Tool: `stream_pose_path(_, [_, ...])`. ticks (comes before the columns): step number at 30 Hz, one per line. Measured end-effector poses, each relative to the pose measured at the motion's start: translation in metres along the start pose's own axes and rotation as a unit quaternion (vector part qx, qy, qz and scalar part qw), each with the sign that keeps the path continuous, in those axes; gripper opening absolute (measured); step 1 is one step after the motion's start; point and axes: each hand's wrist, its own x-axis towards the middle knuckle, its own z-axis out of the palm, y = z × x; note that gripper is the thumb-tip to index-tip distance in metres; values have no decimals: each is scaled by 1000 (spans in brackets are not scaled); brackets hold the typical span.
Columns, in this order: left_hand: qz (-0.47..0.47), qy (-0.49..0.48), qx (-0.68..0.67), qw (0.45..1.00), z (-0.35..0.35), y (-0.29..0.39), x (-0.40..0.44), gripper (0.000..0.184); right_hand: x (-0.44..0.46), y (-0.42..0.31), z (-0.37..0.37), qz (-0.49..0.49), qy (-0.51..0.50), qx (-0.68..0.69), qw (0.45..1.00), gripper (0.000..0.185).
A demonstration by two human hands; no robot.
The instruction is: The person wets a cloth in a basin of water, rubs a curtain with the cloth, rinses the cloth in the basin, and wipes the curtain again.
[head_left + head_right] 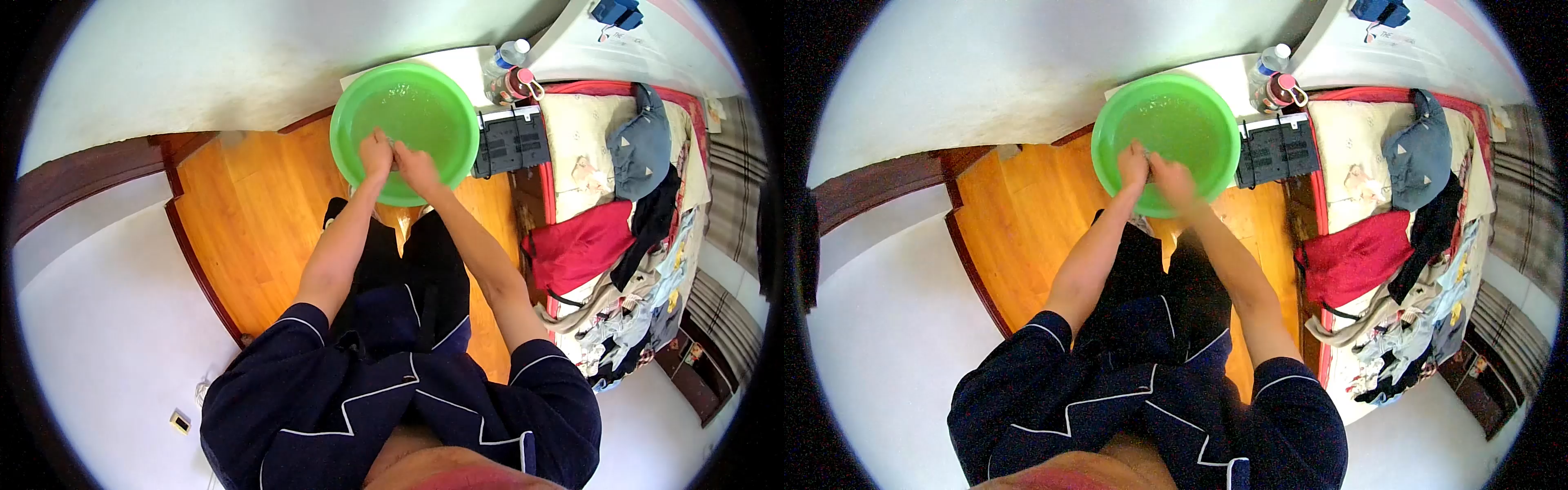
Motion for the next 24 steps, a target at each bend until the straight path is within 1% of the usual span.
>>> stream_pose_path(1, [25, -8, 33, 999, -2, 3, 2, 46, 2, -1, -3, -21, 9, -10, 1000, 10])
stream_pose_path(2, [26, -8, 32, 999, -4, 7, 4, 46, 4, -1, -6, -41, 17, -21, 999, 9])
stream_pose_path(3, [34, -24, 58, 997, -7, 9, 6, 45, 5, -2, -11, -41, 17, -21, 999, 9])
stream_pose_path(5, [40, -37, 84, 995, -15, 10, 8, 45, 8, -5, -18, 28, 8, -38, 999, 9])
stream_pose_path(6, [47, -51, 68, 995, -19, 11, 8, 44, 9, -3, -18, 27, 7, -38, 999, 9])
stream_pose_path(8, [53, -66, 51, 995, -24, 12, 7, 43, 6, 7, -15, 6, 113, -3, 994, 19])
stream_pose_path(9, [64, -80, 21, 994, -26, 10, 5, 42, 5, 16, -11, 5, 111, -3, 994, 19])
stream_pose_path(10, [76, -94, -9, 993, -28, 7, 5, 41, 7, 27, -6, -16, 158, -45, 986, 23])
stream_pose_path(11, [74, -92, -8, 993, -27, -1, 7, 41, 8, 38, 0, -37, 204, -85, 975, 26])
stream_pose_path(12, [78, -111, -61, 989, -26, -7, 8, 38, 9, 40, 2, -38, 202, -82, 975, 26])
stream_pose_path(13, [83, -130, -114, 981, -25, -14, 11, 37, 9, 42, 4, 30, 240, -88, 966, 27])
stream_pose_path(14, [82, -129, -113, 982, -24, -20, 11, 37, 9, 44, 6, 100, 276, -93, 951, 27])
stream_pose_path(15, [28, -172, -221, 960, -28, -13, 6, 36, 8, 45, 9, 100, 274, -91, 952, 27])
stream_pose_path(16, [-25, -212, -327, 921, -31, -6, 1, 37, 8, 46, 11, 174, 226, -2, 958, 29])
stream_pose_path(17, [-25, -212, -328, 920, -34, 2, -2, 37, 8, 47, 13, 245, 175, 87, 949, 31])
stream_pose_path(19, [-53, -206, -351, 912, -36, 10, -8, 33, 0, 37, 27, 228, 194, 93, 949, 29])
stream_pose_path(21, [-54, -209, -356, 909, -35, 9, -14, 30, -6, 31, 31, 210, 213, 101, 949, 28])
stream_pose_path(23, [-55, -211, -358, 908, -37, 7, -15, 28, -9, 28, 28, 240, 110, 83, 961, 23])
stream_pose_path(24, [-63, -174, -365, 913, -40, 7, -14, 24, -9, 31, 29, 240, 110, 85, 961, 23])
